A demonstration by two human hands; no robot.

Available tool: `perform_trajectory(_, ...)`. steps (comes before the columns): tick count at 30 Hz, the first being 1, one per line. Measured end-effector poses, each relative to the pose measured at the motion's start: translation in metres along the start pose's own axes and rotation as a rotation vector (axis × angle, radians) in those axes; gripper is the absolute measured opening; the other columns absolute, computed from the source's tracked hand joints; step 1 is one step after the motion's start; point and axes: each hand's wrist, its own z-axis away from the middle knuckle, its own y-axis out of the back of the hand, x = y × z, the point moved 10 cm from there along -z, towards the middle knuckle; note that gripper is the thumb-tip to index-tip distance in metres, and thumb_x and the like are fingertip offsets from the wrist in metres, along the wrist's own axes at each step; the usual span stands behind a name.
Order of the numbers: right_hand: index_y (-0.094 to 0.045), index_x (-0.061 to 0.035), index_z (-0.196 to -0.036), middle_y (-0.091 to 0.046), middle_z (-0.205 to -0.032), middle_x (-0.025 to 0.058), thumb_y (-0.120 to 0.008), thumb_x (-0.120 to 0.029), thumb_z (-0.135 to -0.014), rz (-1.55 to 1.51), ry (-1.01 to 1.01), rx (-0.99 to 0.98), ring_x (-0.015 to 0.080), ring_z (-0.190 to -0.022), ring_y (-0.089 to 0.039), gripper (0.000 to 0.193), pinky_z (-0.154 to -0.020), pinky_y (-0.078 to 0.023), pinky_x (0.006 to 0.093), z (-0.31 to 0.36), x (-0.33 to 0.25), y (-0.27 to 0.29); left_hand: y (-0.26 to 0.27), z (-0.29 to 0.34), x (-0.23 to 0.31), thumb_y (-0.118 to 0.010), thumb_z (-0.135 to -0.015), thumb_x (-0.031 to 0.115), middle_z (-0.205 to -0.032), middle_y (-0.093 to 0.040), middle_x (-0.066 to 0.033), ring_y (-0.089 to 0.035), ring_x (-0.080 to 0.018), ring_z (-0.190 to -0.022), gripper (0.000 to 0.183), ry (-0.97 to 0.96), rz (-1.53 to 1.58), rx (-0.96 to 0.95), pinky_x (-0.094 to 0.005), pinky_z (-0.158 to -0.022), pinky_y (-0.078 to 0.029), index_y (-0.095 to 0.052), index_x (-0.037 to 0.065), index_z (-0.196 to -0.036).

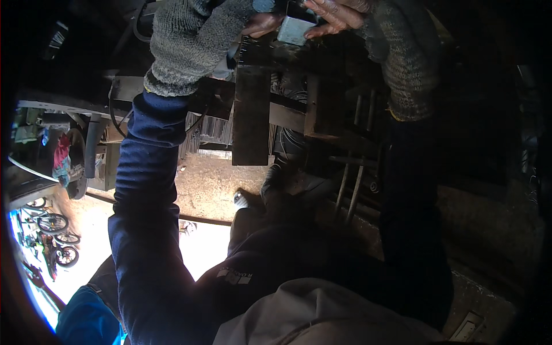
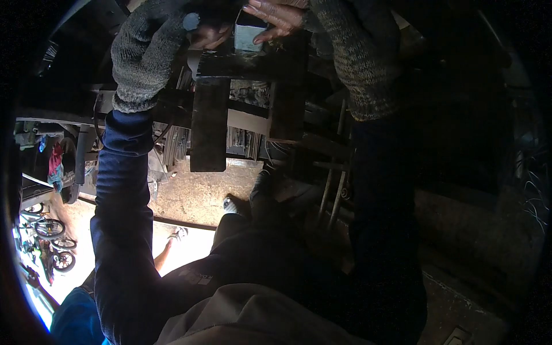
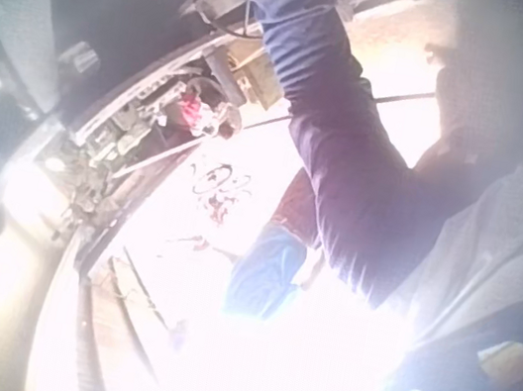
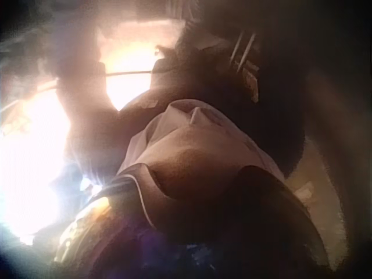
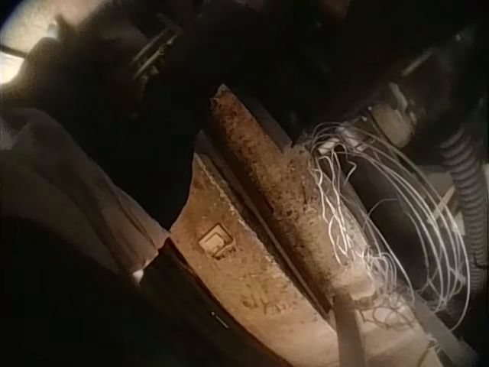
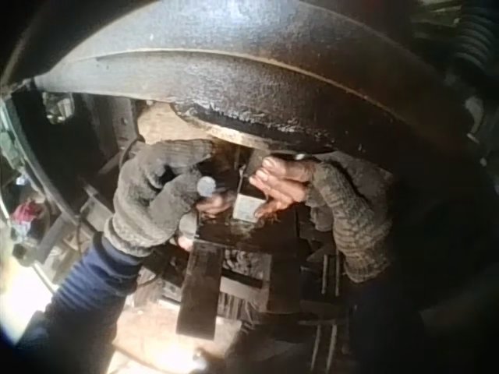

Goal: The person bends a metal pipe using a large industrial machine, positioning the pipe and then activating the machine to press the bend into it.

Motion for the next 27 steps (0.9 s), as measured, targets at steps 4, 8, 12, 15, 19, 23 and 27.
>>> perform_trajectory(4, -0.07, 0.0004, -0.109, -0.065, -0.079, -0.0003, -0.071, -0.027, -0.099, -0.124, -0.085, -0.232, 0.0075, -0.062, -0.056, 0.029, -0.054, -0.043, 0.0235, -0.011, 0.049, 0.024, -0.01, -0.01, 0.004, -0.054, -0.099, 0.006, -0.091, -0.074, -0.0114, -0.067, -0.0106, -0.067, 0.024, -0.508, 0.295, 0.133, -0.022, -0.06, -0.053, -0.065, -0.006, -0.117)
perform_trajectory(8, -0.069, -0.0008, -0.113, -0.065, -0.079, -0.0002, -0.071, -0.026, -0.099, -0.11, -0.127, -0.144, 0.0078, -0.062, -0.056, 0.029, -0.054, -0.043, 0.0234, -0.009, 0.047, 0.039, -0.007, -0.006, -0.002, -0.053, -0.1, 0.009, -0.089, -0.074, -0.0108, -0.067, -0.011, -0.068, 0.025, 0.139, 0.176, -0.024, -0.0223, -0.061, -0.053, -0.065, -0.006, -0.117)
perform_trajectory(12, -0.069, -0.0012, -0.116, -0.066, -0.084, 0.0003, -0.069, -0.025, -0.1, -0.2, -0.062, -0.093, 0.0072, -0.064, -0.055, 0.028, -0.054, -0.042, 0.0224, -0.008, 0.041, 0.042, 0.016, 0.004, -0.004, -0.051, -0.101, 0.01, -0.088, -0.073, -0.0098, -0.067, -0.0123, -0.069, 0.027, -0.04, 0.014, 0.141, -0.0228, -0.061, -0.052, -0.064, -0.006, -0.119)
perform_trajectory(15, -0.068, -0.0013, -0.119, -0.065, -0.086, -0.0002, -0.068, -0.024, -0.101, -0.191, -0.126, -0.158, 0.0078, -0.066, -0.055, 0.029, -0.056, -0.043, 0.0229, -0.009, 0.05, 0.049, 0.015, 0.002, 0.004, -0.052, -0.102, 0.011, -0.09, -0.072, -0.0092, -0.068, -0.014, -0.075, 0.028, -0.179, -0.132, 0.096, -0.0248, -0.067, -0.054, -0.063, -0.007, -0.121)
perform_trajectory(19, -0.068, -0.0014, -0.12, -0.063, -0.085, -0.0005, -0.068, -0.024, -0.101, -0.274, -0.048, -0.149, 0.0083, -0.067, -0.055, 0.03, -0.057, -0.044, 0.024, -0.003, 0.057, 0.045, 0.015, 0.005, -0.009, -0.057, -0.101, 0.01, -0.097, -0.073, -0.0093, -0.068, -0.0155, -0.087, 0.029, 0.001, 0.054, 0.023, -0.0274, -0.08, -0.054, -0.063, -0.007, -0.124)
perform_trajectory(23, -0.067, -0.0021, -0.12, -0.062, -0.084, -0.0005, -0.068, -0.025, -0.101, -0.282, -0.003, -0.169, 0.0091, -0.068, -0.056, 0.03, -0.059, -0.045, 0.0255, -0.003, 0.071, 0.049, 0.029, 0.007, -0.01, -0.065, -0.1, 0.011, -0.097, -0.075, -0.0061, -0.067, -0.0093, -0.077, 0.026, 0.033, -0.21, 0.046, -0.024, -0.068, -0.055, -0.071, 0.006, -0.125)
perform_trajectory(27, -0.068, -0.0034, -0.118, -0.063, -0.087, 0.0001, -0.069, -0.027, -0.1, -0.247, -0.119, -0.093, 0.0091, -0.07, -0.057, 0.03, -0.06, -0.046, 0.0263, 0.008, 0.078, 0.052, 0.021, 0.01, -0.002, -0.063, -0.1, 0.01, -0.095, -0.075, -0.0057, -0.067, -0.0098, -0.076, 0.027, 0.084, -0.216, -0.076, -0.0242, -0.068, -0.054, -0.071, 0.006, -0.126)
